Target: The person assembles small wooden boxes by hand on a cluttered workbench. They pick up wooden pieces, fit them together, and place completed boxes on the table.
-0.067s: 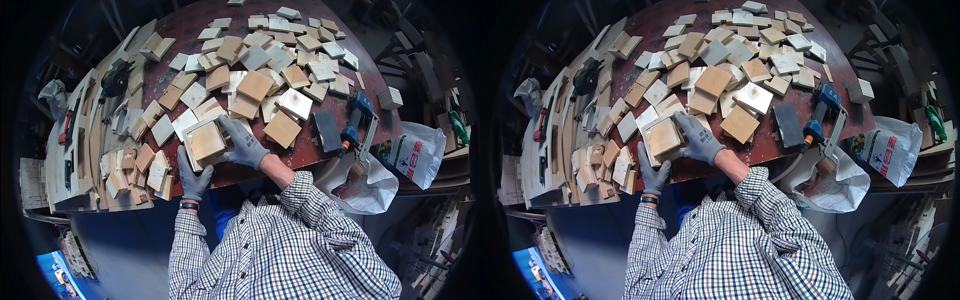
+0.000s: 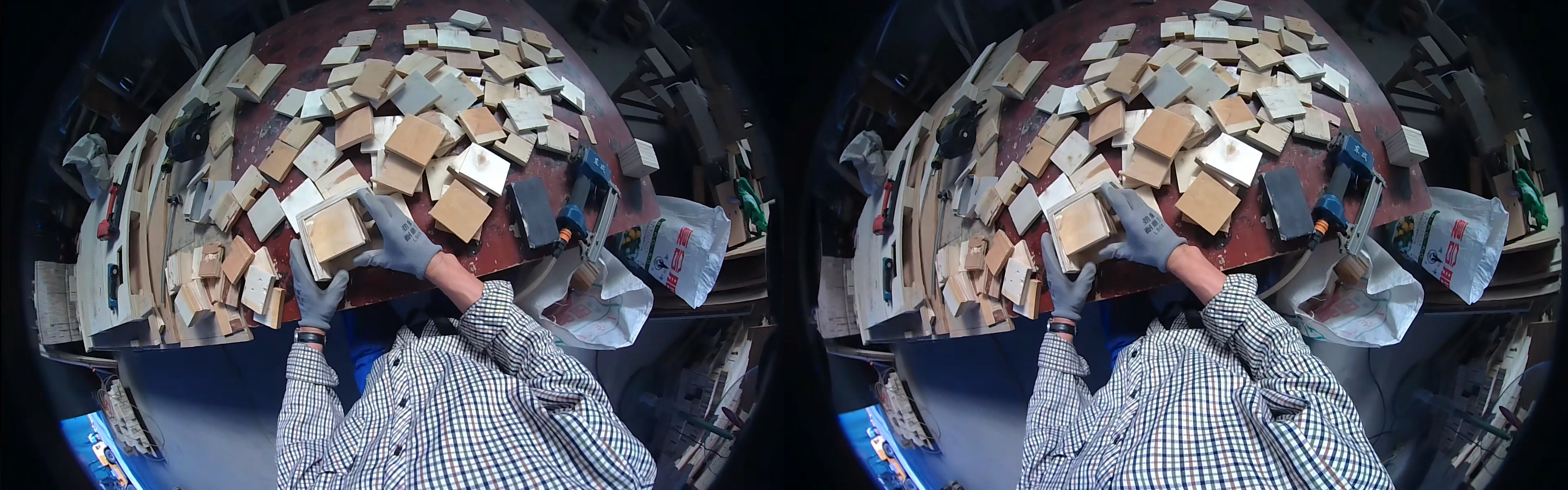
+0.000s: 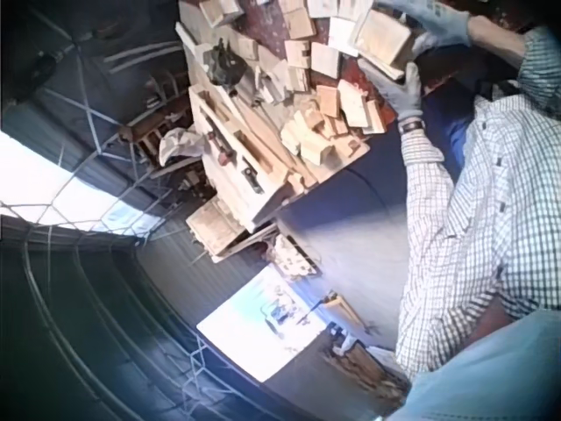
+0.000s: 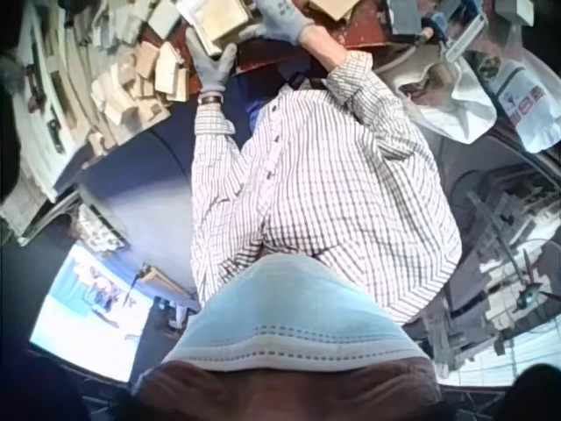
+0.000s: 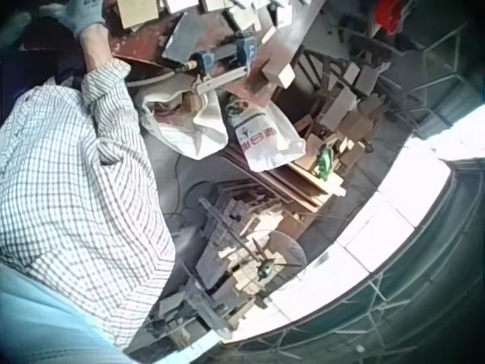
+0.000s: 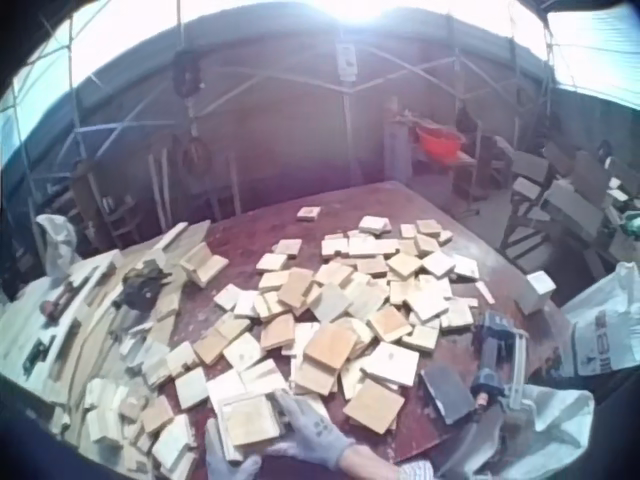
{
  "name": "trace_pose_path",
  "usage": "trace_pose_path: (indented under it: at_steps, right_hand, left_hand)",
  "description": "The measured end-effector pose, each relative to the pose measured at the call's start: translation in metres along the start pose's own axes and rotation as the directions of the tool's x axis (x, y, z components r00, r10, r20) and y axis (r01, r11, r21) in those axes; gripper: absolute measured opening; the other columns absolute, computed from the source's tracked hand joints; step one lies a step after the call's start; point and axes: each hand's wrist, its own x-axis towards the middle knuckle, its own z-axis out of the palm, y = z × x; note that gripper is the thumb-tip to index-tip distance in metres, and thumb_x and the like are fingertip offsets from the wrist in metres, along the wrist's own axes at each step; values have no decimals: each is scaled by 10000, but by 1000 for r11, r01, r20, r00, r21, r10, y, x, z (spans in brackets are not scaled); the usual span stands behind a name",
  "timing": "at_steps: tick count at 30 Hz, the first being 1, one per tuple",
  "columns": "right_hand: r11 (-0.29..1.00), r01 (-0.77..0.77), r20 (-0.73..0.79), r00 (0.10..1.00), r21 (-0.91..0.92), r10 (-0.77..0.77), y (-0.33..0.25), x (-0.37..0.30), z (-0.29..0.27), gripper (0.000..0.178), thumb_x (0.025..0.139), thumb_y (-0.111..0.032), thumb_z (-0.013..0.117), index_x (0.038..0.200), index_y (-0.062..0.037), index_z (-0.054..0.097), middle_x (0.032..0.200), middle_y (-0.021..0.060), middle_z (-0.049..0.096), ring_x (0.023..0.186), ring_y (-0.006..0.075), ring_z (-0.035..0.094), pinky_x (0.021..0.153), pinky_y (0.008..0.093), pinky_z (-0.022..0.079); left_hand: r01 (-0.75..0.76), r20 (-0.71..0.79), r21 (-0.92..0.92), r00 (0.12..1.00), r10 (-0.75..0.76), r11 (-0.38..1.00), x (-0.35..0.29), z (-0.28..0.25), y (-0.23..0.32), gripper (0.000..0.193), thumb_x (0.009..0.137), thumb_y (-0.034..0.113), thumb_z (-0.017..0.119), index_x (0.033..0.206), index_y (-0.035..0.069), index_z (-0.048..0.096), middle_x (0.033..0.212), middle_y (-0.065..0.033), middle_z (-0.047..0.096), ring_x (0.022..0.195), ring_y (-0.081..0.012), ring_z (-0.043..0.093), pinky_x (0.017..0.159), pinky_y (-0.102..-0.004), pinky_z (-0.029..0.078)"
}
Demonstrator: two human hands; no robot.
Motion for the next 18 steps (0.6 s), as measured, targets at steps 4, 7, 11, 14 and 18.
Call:
trace_pose_path:
  at_steps: [4,7,11,14,18]
  right_hand:
    - [993,-82,-14,997,-89,81,-2,-14,-3,1103,780,-469,889,1597,-1,315,1475,269,473,1352,448,489,1160,502,408]
    - [982,-124,16,992,-143,128,1,-20,0,1017,800,-546,848,1529,10,408,1457,261,497,1346,444,497,1145,505,414]
    - [946,-131,-13,991,-298,133,-5,-16,8,833,822,-501,809,1439,-23,518,1405,213,561,1279,403,553,1099,490,437]
    - [894,-183,-45,983,-410,181,-9,-16,20,700,826,-365,784,1424,-86,548,1384,141,588,1224,345,584,1031,483,459]
    - [885,-144,-135,987,-444,92,-6,-21,28,646,856,-323,751,1421,-81,549,1328,111,613,1146,318,613,944,464,492]
  left_hand:
    - [-227,-28,281,969,244,932,5,-10,18,1091,816,416,873,1653,66,268,1651,-240,344,1541,-424,309,1255,-539,283]
    - [-360,-32,377,916,400,853,21,-23,39,991,823,444,865,1621,114,379,1663,-236,336,1547,-446,290,1252,-579,268]
    - [-373,255,480,926,280,794,55,-30,66,820,806,447,874,1513,180,558,1660,-204,366,1537,-475,286,1236,-613,282]
    - [-345,365,424,911,190,837,68,-32,56,792,832,336,859,1537,189,530,1676,-209,344,1538,-455,306,1250,-559,298]
    - [-283,399,353,908,130,892,70,-31,59,765,861,240,821,1551,160,502,1686,-223,322,1539,-443,337,1253,-508,327]
